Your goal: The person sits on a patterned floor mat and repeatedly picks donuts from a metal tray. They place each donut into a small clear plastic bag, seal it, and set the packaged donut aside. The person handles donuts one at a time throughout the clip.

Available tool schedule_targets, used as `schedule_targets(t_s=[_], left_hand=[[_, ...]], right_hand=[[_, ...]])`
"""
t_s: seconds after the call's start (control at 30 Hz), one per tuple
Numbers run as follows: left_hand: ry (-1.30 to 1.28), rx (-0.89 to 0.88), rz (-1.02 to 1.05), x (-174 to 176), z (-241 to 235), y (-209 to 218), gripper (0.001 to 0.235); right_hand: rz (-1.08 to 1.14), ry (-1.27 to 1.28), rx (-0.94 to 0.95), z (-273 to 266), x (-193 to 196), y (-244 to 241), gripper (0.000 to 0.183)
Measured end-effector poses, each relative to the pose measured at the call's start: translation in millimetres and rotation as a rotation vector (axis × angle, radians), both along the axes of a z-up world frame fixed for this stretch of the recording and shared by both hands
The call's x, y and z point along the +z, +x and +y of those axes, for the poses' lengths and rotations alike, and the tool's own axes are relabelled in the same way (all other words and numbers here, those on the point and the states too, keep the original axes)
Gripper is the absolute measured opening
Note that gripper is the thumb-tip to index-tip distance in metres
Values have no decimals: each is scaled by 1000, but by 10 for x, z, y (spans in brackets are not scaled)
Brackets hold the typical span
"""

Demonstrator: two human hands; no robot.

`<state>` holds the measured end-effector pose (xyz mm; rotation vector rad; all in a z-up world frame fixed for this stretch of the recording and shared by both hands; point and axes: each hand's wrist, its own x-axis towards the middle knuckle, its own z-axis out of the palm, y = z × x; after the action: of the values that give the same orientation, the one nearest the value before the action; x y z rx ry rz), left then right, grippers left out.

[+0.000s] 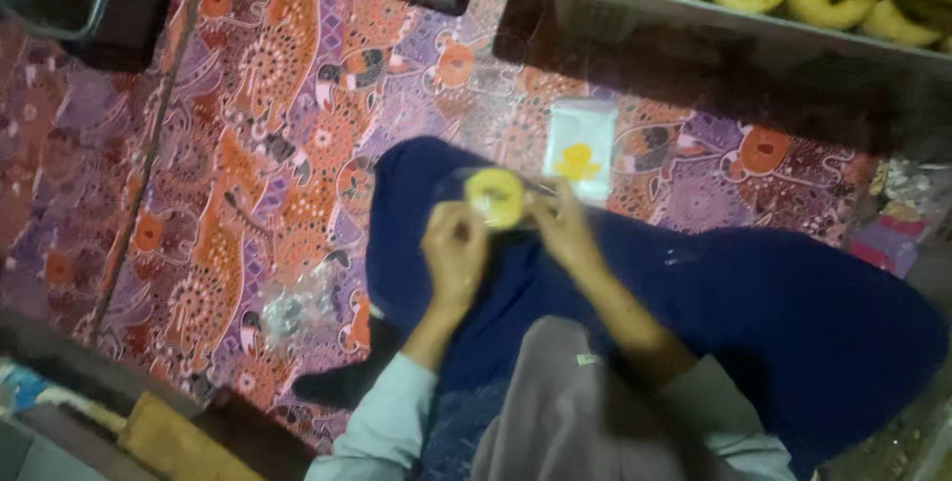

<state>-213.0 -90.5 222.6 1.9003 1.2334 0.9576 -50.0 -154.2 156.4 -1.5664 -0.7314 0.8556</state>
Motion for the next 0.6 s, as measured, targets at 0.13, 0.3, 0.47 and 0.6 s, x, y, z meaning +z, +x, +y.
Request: schedule_targets(t_s=[0.13, 0.3, 0.47, 0.6], left_hand=[[62, -340, 49, -619, 244, 1089, 13], [125, -400, 265, -1493, 804, 2010, 45], [12, -504, 514, -1603, 857, 1988, 25], [-259, -528, 305, -996, 683, 1939, 28]], right_hand=[[293, -188, -235, -36, -417, 898, 59], [-278, -336, -451, -266, -755, 1810, 50], [-893, -457, -344, -209, -726, 1918, 61], [-567, -315, -220, 220, -392, 1758, 55]])
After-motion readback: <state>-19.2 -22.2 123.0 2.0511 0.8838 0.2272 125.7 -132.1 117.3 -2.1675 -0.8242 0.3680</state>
